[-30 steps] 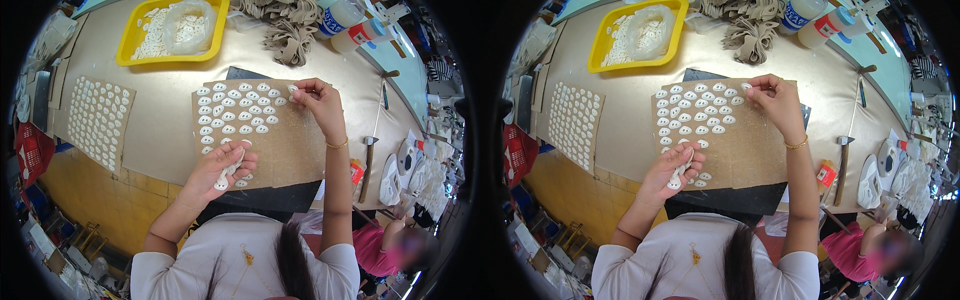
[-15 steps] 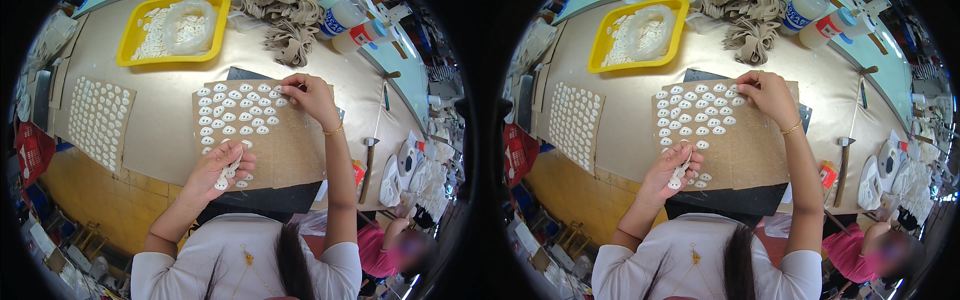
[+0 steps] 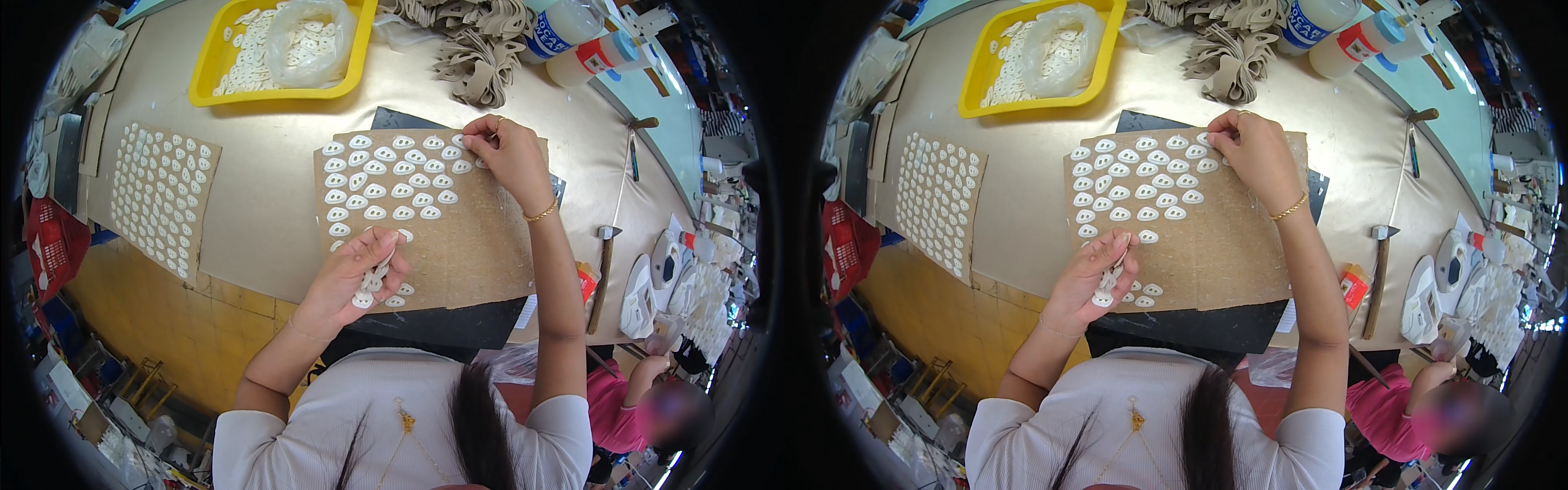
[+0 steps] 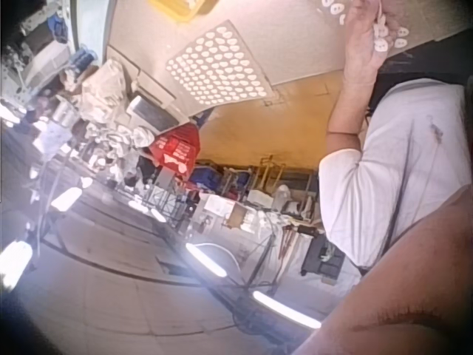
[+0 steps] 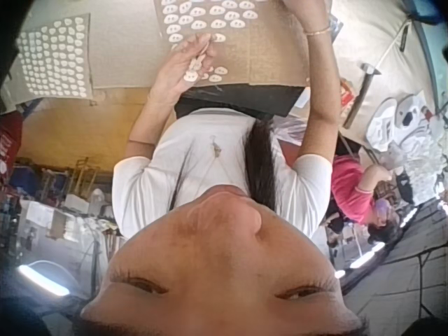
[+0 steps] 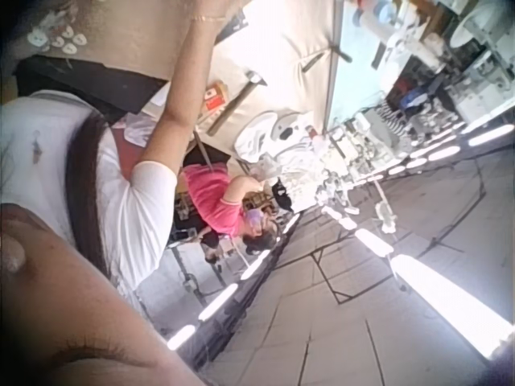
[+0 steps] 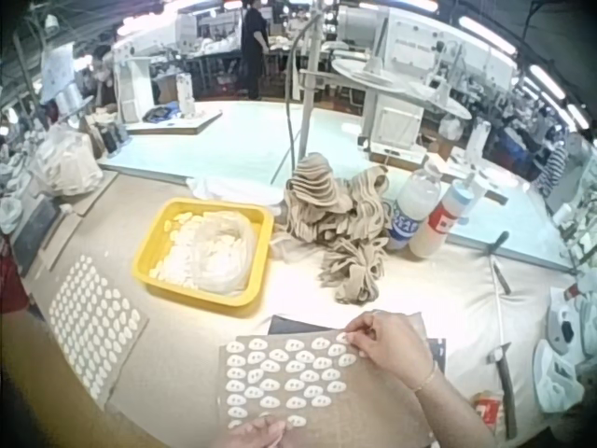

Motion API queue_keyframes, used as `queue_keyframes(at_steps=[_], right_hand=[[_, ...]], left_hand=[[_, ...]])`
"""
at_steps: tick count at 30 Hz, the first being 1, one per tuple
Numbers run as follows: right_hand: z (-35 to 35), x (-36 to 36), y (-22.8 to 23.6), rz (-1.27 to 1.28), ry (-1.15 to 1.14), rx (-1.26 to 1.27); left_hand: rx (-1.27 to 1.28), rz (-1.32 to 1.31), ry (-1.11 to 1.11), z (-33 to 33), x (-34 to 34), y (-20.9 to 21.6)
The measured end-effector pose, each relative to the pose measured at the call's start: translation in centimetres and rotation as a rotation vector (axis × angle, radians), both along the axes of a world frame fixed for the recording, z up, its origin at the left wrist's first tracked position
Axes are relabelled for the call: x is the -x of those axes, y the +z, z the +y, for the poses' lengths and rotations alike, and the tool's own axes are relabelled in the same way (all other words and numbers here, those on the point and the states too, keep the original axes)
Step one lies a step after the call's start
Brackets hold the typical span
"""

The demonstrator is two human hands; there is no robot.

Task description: The person applies glue to a cardboard sheet and then places small white buttons onto the glued spots. They continue picking buttons from a yellow tray and arranging them in rows on the cardboard.

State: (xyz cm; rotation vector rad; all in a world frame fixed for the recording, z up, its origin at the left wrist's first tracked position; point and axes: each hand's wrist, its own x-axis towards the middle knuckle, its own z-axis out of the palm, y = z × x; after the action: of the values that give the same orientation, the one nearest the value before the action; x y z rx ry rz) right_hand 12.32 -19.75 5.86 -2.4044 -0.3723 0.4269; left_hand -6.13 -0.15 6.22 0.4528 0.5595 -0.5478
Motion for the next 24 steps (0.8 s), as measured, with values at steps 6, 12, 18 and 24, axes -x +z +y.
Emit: queue_keyframes(at_steps=[6, 12, 18, 24], right_hand=[[0.9, 1.6, 0.8, -0.300, 0.003, -0.017], [1.9, 7.4, 3.2, 0.553, 0.370, -0.554], [1.1, 9.4, 2.1, 0.478, 0.380, -0.728], [0.5, 10.8, 1.9, 0.636, 0.157, -0.752]], left_hand=[[-0.075, -0.089, 0.038, -0.5, 0.1, -0.9], [-0.017, -0.108, -0.030, -0.4, 0.6, -1.3], [-0.085, -0.123, -0.068, -0.5, 0.6, -0.6], [-0.068, -0.097, -0.050, -1.7, 0.3, -0.4]])
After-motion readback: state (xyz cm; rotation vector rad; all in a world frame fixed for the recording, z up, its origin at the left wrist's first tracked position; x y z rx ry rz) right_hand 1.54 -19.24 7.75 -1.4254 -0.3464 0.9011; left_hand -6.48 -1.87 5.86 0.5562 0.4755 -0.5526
